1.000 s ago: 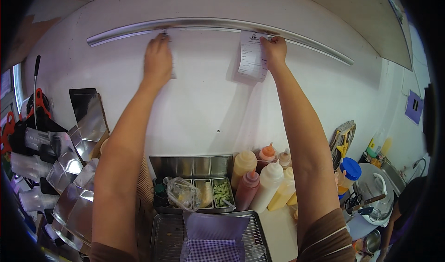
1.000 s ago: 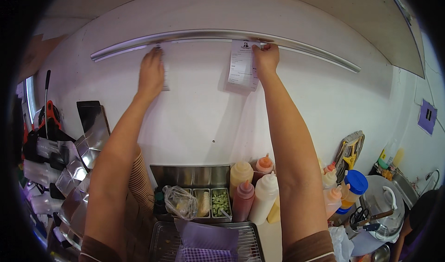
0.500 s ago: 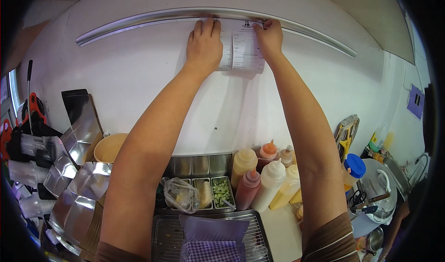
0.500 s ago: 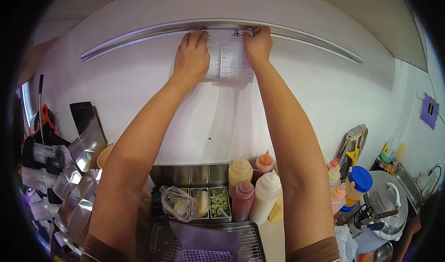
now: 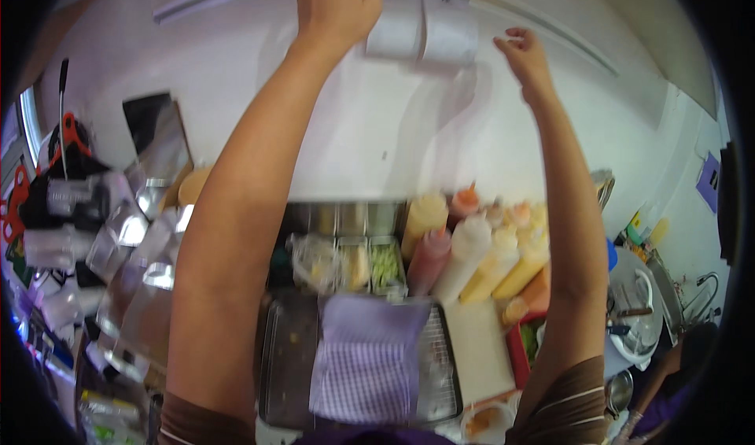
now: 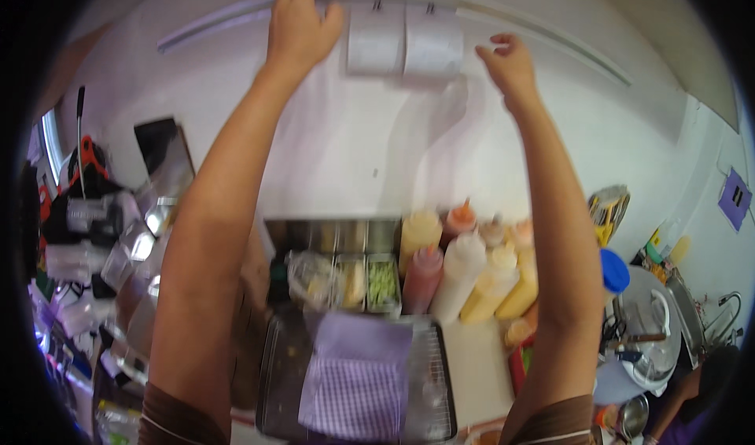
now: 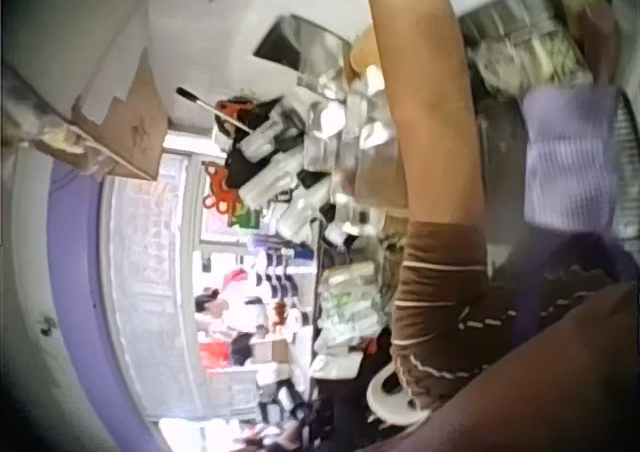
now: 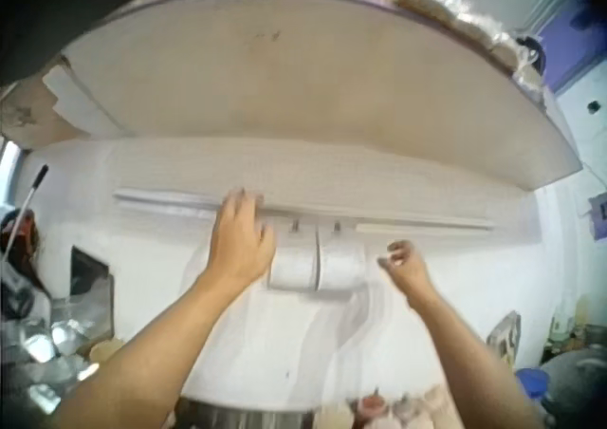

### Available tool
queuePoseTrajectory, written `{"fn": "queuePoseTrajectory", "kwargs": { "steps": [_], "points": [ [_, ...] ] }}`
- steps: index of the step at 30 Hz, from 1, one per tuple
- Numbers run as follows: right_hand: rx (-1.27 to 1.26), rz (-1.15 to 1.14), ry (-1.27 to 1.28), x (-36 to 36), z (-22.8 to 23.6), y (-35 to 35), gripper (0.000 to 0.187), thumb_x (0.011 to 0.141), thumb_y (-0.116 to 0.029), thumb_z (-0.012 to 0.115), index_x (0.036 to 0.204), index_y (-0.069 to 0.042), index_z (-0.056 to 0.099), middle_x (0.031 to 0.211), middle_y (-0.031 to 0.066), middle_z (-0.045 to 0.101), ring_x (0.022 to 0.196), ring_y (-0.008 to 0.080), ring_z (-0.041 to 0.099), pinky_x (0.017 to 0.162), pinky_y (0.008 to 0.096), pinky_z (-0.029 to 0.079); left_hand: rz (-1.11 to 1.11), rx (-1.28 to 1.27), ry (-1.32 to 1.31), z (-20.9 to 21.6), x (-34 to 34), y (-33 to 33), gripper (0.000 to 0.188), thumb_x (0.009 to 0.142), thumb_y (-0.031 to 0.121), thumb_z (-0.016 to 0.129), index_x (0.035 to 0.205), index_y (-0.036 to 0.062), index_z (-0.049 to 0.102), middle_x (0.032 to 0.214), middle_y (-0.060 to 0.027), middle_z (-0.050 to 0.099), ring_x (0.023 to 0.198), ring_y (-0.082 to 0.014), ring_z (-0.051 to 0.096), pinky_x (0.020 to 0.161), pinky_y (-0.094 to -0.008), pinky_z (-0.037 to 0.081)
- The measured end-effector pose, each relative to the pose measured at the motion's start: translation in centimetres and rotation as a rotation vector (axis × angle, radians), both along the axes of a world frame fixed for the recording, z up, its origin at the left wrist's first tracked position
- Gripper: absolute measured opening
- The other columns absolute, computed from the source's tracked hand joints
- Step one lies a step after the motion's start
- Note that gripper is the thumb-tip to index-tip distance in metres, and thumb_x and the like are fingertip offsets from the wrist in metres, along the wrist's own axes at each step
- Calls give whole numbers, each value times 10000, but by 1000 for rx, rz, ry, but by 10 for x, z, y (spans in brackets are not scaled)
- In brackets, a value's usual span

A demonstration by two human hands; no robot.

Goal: The person assembles food orders in a busy kitchen. They place a checkered paper liner in a tray, add sauces from squeeze bottles, and scoop rice and other ingredients into bowls and containers. The person also handles order slips and packaging materials while coworkers prepare food nearby.

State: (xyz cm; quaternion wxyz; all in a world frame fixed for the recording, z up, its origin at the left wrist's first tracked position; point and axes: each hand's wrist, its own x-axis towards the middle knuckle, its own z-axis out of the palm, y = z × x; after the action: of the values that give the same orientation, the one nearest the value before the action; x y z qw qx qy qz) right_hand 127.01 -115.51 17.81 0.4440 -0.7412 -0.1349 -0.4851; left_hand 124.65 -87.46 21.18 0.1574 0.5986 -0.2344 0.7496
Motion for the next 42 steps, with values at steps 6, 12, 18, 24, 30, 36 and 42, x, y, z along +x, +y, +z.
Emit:
{"fn": "queuePoseTrajectory", "kwargs": {
  "steps": [6, 12, 18, 24, 30, 36, 42],
  "points": [
    [-239, 215, 423, -135, -78, 12, 300, 759, -264, 633, 953, -48, 553, 854, 14, 558, 797, 104, 486, 731, 215, 377, -198, -131, 255, -69, -141, -36, 308, 729, 109, 524, 1009, -21, 526, 1044, -188, 512, 994, -291, 484, 863, -364, 388],
    [-168, 458, 761, -263, -211, 10, 133, 814, -123, 593, 891, -25, 546, 821, -38, 524, 791, 48, 484, 726, 203, 403, -411, 189, 778, -179, -220, -41, 311, 724, 177, 540, 992, 22, 555, 1015, -199, 526, 952, -350, 518, 840, -437, 403],
    [9, 381, 873, -392, -307, 38, 164, 805, -117, 607, 916, -18, 539, 780, -26, 532, 750, 56, 487, 667, 194, 394, -279, 1083, 1578, -348, -264, -28, 214, 700, 157, 591, 832, -11, 601, 800, -204, 581, 801, -352, 575, 730, -425, 456],
    [248, 126, 873, -458, -356, 63, 163, 793, -122, 607, 910, -20, 556, 787, -25, 538, 720, 50, 484, 647, 191, 397, -282, 1257, 1789, -420, -245, -6, 708, 607, 141, 728, 1234, 191, 404, 1205, -174, 394, 1019, -330, 509, 846, -401, 427],
    [-237, -344, 573, -359, -401, 59, 400, 665, -174, 666, 1031, -50, 559, 1027, 192, 546, 956, 339, 517, 858, 391, 409, -214, 1255, 1918, -427, -248, 0, 863, 576, 196, 766, 1295, 292, 298, 1396, -213, 136, 1134, -406, 411, 918, -398, 392],
    [-407, -403, 738, -311, -440, 68, 491, 689, -255, 679, 1105, -57, 510, 1042, 179, 521, 962, 336, 485, 803, 413, 418, -226, 1088, 1708, -410, -254, 47, 840, 612, 180, 746, 1307, 156, 275, 1366, -250, 173, 1144, -408, 394, 912, -411, 391],
    [30, 293, 474, -347, -346, 77, 572, 718, -211, 693, 1178, -31, 405, 1019, 106, 497, 864, 189, 487, 755, 292, 417, -1313, 2, 2065, -368, -299, -12, 729, 683, 46, 688, 1266, -27, 257, 1212, -193, 380, 1079, -272, 459, 854, -325, 433]
  ]
}}
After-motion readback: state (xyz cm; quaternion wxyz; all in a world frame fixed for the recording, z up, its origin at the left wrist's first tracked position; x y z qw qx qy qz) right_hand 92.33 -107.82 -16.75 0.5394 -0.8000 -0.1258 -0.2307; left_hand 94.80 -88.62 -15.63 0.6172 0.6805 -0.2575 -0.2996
